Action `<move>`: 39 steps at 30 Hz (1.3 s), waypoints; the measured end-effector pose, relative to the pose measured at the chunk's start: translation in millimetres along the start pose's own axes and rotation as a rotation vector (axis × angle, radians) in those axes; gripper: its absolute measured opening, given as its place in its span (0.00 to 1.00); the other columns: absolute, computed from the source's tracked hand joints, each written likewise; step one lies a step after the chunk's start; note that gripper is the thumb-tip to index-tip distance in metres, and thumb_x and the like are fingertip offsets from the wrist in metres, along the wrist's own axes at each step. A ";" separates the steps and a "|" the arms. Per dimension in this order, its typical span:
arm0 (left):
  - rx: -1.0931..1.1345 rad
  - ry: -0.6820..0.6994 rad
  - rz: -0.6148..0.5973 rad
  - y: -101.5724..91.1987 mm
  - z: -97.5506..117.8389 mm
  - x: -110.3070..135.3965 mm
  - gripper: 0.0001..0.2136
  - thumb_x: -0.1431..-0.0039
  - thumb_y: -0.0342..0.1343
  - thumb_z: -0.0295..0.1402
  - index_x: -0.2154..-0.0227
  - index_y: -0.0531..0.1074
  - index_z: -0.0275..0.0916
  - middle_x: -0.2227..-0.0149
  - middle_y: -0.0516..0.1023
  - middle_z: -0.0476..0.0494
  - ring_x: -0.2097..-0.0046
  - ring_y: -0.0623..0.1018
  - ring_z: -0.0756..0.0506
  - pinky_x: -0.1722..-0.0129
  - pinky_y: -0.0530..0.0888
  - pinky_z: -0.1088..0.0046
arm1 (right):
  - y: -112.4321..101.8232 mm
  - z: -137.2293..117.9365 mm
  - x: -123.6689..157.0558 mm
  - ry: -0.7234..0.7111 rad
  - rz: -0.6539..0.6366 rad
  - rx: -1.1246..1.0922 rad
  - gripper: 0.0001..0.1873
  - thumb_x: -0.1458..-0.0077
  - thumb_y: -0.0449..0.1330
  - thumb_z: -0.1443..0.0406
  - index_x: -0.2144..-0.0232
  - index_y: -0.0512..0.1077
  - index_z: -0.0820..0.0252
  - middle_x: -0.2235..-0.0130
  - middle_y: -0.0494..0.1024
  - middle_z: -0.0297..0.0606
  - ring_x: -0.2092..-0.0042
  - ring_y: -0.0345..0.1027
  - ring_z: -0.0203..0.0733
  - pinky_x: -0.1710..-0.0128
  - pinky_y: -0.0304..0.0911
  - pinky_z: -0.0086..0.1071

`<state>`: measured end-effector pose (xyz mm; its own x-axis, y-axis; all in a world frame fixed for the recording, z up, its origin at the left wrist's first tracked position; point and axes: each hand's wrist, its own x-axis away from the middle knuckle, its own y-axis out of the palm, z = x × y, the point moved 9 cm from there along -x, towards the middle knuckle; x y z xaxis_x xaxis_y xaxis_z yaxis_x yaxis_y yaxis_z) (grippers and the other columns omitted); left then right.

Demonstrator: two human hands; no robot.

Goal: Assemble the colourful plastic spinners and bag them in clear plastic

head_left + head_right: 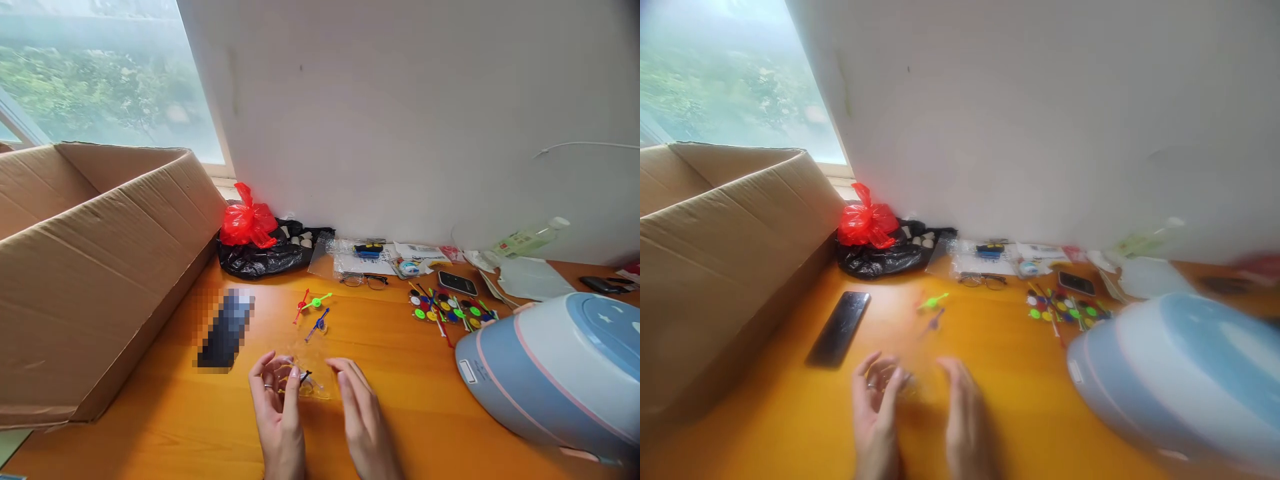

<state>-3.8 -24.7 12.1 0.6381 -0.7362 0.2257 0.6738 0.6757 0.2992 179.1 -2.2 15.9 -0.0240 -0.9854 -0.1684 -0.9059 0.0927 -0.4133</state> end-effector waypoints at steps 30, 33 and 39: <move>-0.085 0.035 0.143 -31.8 -7.3 -25.4 0.25 0.40 0.66 0.52 0.49 0.79 0.38 0.50 0.81 0.36 0.48 0.81 0.37 0.49 0.80 0.66 | 48.6 -18.8 -24.2 -0.335 -0.137 0.461 0.26 0.35 0.53 0.72 0.39 0.77 0.61 0.40 0.80 0.51 0.40 0.75 0.55 0.43 0.77 0.48; -0.074 0.031 0.143 -31.6 -9.1 -24.5 0.24 0.41 0.67 0.52 0.51 0.79 0.38 0.48 0.80 0.36 0.48 0.80 0.38 0.49 0.79 0.67 | 37.7 -16.4 -21.4 -0.350 -0.044 0.395 0.20 0.33 0.54 0.70 0.45 0.80 0.60 0.47 0.84 0.51 0.45 0.78 0.55 0.46 0.79 0.47; -0.042 -0.057 0.084 -24.8 -16.2 -18.7 0.25 0.38 0.64 0.50 0.45 0.78 0.39 0.46 0.80 0.38 0.45 0.80 0.38 0.46 0.77 0.67 | 18.5 -8.0 -10.0 -0.316 0.074 0.331 0.13 0.27 0.55 0.66 0.57 0.81 0.54 0.58 0.85 0.44 0.58 0.81 0.49 0.56 0.79 0.39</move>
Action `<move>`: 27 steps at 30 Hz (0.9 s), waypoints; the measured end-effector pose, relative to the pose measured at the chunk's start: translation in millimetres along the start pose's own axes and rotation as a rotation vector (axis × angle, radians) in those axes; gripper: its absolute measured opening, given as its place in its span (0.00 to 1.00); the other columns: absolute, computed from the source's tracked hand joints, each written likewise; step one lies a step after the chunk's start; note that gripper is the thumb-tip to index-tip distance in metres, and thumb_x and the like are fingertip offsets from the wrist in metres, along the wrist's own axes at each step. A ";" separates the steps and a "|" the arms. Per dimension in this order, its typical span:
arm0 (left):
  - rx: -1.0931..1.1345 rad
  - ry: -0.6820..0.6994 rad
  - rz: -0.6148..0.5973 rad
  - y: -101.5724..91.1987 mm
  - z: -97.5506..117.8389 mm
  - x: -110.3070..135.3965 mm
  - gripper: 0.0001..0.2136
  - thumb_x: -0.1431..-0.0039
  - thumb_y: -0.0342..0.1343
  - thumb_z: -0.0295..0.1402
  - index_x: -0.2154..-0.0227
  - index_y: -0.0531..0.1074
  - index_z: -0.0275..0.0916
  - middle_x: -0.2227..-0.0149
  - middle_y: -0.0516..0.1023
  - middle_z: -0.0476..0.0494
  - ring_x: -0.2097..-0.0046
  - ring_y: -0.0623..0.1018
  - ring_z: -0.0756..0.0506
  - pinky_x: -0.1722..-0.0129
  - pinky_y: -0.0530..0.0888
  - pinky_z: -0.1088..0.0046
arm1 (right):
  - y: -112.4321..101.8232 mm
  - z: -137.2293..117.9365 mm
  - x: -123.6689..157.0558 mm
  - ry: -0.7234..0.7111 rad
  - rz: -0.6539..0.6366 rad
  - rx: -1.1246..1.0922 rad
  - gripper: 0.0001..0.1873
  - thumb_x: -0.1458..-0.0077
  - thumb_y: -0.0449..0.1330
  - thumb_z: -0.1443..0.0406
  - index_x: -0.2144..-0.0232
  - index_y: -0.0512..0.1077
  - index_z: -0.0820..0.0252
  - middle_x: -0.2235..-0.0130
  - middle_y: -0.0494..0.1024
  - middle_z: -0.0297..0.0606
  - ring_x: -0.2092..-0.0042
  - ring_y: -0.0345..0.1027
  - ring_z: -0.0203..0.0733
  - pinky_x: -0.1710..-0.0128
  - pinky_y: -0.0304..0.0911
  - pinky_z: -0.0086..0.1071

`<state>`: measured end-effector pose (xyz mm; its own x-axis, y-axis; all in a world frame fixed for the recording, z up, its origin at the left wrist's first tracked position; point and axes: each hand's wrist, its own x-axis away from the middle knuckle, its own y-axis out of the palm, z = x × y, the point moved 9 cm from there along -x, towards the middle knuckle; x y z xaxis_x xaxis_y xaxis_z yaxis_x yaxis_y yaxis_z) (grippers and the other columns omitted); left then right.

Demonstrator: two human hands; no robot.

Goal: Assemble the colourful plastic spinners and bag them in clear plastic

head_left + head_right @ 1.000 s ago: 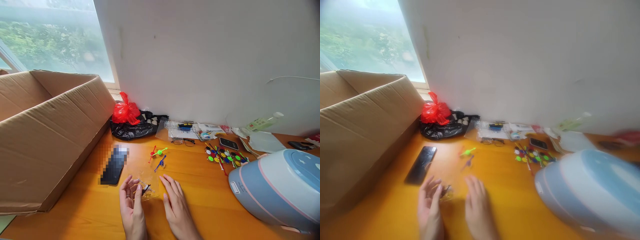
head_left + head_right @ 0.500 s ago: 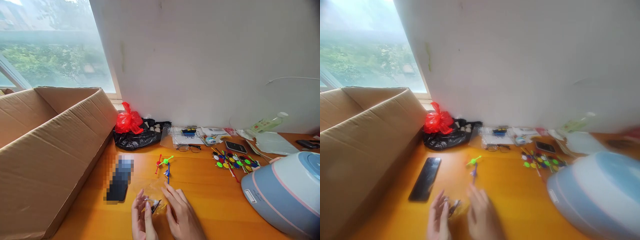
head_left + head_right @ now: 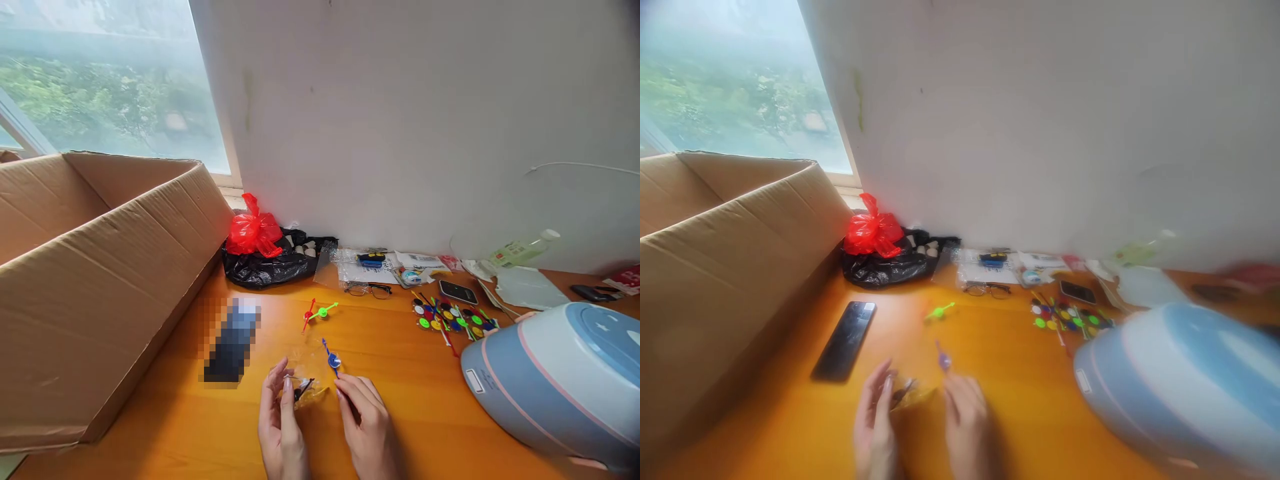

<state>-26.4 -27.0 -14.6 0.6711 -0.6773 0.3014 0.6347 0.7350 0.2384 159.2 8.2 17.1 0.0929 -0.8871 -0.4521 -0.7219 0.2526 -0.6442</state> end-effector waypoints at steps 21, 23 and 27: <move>-0.029 -0.069 -0.087 -1.5 -9.1 -2.8 0.25 0.35 0.61 0.53 0.44 0.79 0.42 0.47 0.81 0.39 0.46 0.81 0.38 0.45 0.77 0.64 | -11.0 11.2 4.0 0.105 -0.040 0.224 0.09 0.26 0.51 0.61 0.56 0.70 0.55 0.59 0.73 0.44 0.60 0.72 0.49 0.60 0.70 0.40; -0.022 -0.075 -0.083 -1.1 -4.8 0.7 0.24 0.35 0.61 0.52 0.44 0.79 0.42 0.47 0.80 0.39 0.46 0.81 0.38 0.45 0.76 0.64 | -9.3 9.4 0.9 0.116 -0.049 0.220 0.10 0.25 0.50 0.61 0.58 0.71 0.55 0.59 0.73 0.43 0.61 0.73 0.48 0.60 0.71 0.39; -0.017 -0.059 -0.096 0.3 0.1 4.8 0.23 0.35 0.61 0.52 0.45 0.80 0.41 0.45 0.80 0.39 0.44 0.79 0.39 0.45 0.75 0.66 | -10.5 4.5 -3.1 0.103 -0.013 0.245 0.15 0.25 0.49 0.62 0.65 0.70 0.54 0.64 0.72 0.41 0.65 0.71 0.46 0.63 0.70 0.37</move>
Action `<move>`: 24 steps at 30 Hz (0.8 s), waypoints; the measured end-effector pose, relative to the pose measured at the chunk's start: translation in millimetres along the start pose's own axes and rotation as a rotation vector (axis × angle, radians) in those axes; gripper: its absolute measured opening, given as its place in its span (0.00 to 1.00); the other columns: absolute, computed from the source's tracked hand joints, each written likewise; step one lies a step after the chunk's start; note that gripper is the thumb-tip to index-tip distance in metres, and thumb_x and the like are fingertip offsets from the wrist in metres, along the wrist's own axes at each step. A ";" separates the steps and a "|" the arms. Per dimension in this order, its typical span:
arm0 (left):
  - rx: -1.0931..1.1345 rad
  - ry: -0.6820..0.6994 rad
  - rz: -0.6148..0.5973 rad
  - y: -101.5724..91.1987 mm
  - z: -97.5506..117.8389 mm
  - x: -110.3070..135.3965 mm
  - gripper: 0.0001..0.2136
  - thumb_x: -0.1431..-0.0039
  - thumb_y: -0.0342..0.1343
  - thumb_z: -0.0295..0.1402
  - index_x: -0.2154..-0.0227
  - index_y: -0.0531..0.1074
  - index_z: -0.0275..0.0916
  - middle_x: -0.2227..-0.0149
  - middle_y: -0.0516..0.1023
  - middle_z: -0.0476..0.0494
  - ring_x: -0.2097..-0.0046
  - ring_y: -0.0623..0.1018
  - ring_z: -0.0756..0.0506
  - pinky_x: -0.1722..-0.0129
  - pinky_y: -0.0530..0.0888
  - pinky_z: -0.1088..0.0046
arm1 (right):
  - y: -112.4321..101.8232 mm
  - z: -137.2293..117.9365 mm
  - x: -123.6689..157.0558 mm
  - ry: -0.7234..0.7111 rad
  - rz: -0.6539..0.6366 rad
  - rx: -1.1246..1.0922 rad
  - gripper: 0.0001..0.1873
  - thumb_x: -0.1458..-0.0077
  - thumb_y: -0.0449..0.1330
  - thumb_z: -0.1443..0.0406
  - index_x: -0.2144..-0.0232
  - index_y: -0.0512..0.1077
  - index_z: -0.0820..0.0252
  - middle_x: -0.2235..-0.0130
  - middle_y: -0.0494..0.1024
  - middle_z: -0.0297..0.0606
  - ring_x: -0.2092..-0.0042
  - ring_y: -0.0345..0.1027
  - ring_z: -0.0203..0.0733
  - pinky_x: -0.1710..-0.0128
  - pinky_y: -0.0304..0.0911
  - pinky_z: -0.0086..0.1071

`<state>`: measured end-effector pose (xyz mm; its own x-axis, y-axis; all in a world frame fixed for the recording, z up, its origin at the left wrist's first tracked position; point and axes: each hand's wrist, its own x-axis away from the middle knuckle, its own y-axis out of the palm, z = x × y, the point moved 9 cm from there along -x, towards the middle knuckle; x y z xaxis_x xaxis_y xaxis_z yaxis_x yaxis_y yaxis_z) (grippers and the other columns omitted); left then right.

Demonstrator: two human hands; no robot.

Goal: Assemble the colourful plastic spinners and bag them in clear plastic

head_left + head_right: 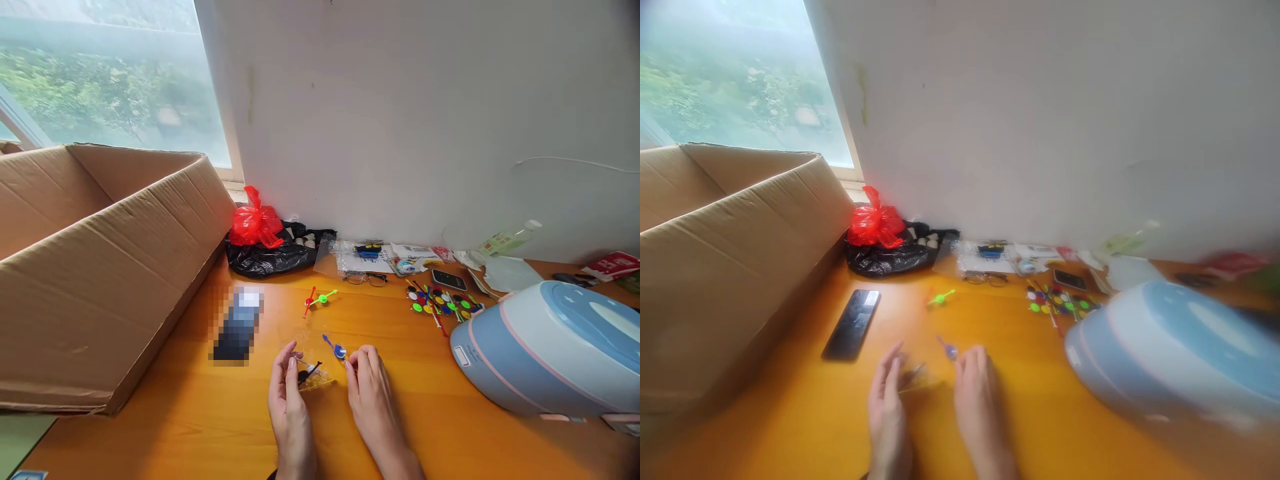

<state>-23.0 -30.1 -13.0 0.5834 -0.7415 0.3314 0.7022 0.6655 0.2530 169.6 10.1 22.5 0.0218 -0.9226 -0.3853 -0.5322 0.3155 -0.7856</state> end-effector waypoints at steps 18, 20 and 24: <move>0.003 0.045 -0.055 -0.2 -1.6 11.1 0.27 0.38 0.65 0.52 0.43 0.78 0.40 0.45 0.81 0.36 0.44 0.80 0.37 0.48 0.77 0.65 | -16.8 11.0 50.2 -0.070 -0.043 -0.005 0.20 0.27 0.54 0.65 0.37 0.73 0.53 0.40 0.77 0.48 0.40 0.73 0.54 0.42 0.73 0.49; -0.013 0.064 -0.081 0.8 -3.1 10.8 0.27 0.36 0.64 0.52 0.42 0.76 0.41 0.42 0.80 0.35 0.42 0.80 0.37 0.45 0.77 0.63 | -15.0 6.0 55.8 -0.108 -0.098 -0.004 0.24 0.27 0.52 0.68 0.34 0.72 0.50 0.36 0.76 0.44 0.34 0.68 0.55 0.37 0.71 0.52; -0.066 0.104 -0.182 2.1 -7.2 15.2 0.30 0.36 0.65 0.49 0.35 0.71 0.43 0.32 0.71 0.35 0.32 0.72 0.36 0.32 0.68 0.60 | -28.1 4.7 61.0 -0.107 -0.008 -0.098 0.20 0.27 0.52 0.67 0.41 0.79 0.55 0.43 0.82 0.47 0.38 0.73 0.55 0.39 0.74 0.53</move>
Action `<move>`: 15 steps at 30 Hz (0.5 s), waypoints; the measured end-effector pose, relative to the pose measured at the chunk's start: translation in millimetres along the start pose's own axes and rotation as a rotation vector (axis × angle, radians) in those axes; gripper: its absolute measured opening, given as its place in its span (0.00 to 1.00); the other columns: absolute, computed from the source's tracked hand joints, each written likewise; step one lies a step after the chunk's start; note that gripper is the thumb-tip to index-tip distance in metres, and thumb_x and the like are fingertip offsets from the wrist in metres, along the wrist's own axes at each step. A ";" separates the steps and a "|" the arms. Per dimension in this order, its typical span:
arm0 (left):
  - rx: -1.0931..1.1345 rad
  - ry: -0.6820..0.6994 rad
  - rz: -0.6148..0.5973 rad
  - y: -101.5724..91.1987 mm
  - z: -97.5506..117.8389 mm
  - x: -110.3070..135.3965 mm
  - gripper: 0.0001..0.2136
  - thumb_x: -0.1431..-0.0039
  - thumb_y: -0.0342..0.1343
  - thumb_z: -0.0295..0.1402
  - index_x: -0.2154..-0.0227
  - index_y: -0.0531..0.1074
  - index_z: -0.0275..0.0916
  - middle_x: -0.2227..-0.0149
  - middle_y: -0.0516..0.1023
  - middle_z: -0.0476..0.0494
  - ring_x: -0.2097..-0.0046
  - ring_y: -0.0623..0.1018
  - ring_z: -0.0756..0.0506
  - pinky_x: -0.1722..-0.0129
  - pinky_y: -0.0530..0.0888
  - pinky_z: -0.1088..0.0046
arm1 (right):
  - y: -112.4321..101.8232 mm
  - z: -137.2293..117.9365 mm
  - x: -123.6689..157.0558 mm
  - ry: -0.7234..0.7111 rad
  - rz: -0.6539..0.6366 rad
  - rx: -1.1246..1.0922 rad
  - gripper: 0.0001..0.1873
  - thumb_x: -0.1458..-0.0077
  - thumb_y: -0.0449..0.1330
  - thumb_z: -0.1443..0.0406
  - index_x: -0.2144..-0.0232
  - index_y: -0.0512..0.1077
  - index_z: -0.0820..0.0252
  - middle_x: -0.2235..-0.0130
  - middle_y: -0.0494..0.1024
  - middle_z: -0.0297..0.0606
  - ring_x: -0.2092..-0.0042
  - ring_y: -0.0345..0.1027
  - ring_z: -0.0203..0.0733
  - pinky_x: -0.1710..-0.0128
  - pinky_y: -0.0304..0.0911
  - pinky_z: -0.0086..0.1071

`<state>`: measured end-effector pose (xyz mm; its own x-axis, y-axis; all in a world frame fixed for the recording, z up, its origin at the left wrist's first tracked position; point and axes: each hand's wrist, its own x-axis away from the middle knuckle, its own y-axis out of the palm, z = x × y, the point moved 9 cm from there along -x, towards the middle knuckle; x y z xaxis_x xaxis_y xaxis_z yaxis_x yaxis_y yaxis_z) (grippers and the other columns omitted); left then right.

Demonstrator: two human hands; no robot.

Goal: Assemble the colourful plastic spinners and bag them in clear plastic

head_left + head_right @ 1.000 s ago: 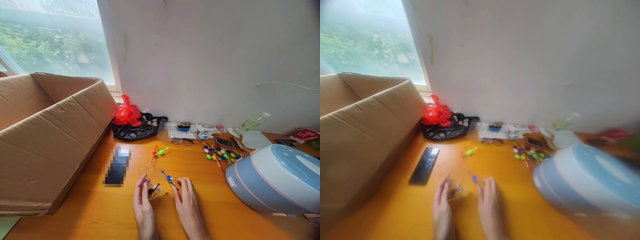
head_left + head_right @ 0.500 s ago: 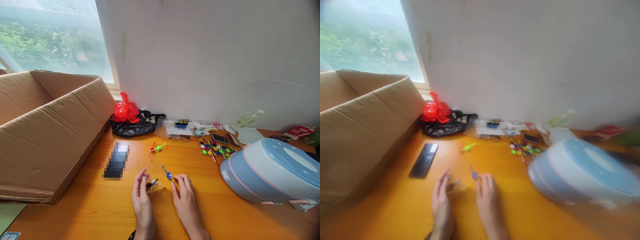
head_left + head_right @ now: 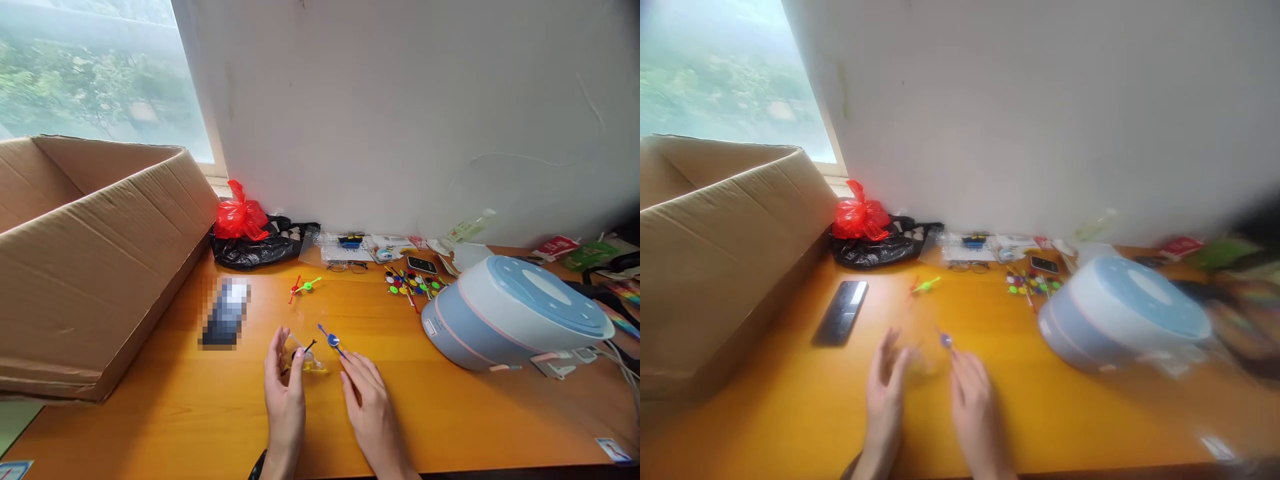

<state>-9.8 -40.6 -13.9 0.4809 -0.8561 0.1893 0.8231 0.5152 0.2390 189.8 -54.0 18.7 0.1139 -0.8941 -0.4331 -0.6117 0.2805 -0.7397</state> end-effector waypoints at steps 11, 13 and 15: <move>-0.659 0.406 -0.246 18.0 38.3 23.9 0.27 0.39 0.67 0.40 0.36 0.74 0.52 0.30 0.68 0.34 0.28 0.62 0.25 0.32 0.59 0.37 | -20.2 18.1 -1.7 0.068 0.061 0.039 0.13 0.27 0.55 0.63 0.50 0.79 0.56 0.56 0.82 0.47 0.54 0.78 0.53 0.53 0.76 0.46; -0.781 0.463 -0.271 22.4 34.8 22.8 0.21 0.38 0.65 0.40 0.42 0.79 0.52 0.32 0.71 0.35 0.29 0.62 0.22 0.36 0.62 0.35 | -16.4 17.9 -2.5 0.048 0.042 0.076 0.14 0.29 0.58 0.61 0.46 0.78 0.55 0.53 0.80 0.47 0.52 0.76 0.55 0.52 0.76 0.47; -0.851 0.503 -0.241 21.2 31.1 19.3 0.14 0.38 0.65 0.42 0.51 0.83 0.49 0.34 0.74 0.34 0.30 0.64 0.21 0.38 0.64 0.35 | -12.2 18.5 -2.3 0.047 0.025 0.088 0.14 0.30 0.60 0.61 0.45 0.78 0.54 0.52 0.79 0.47 0.51 0.75 0.55 0.51 0.75 0.47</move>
<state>7.5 -45.0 24.4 0.1839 -0.9522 -0.2439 0.7625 0.2948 -0.5759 211.5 -48.9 19.3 0.0611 -0.9015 -0.4285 -0.5423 0.3304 -0.7725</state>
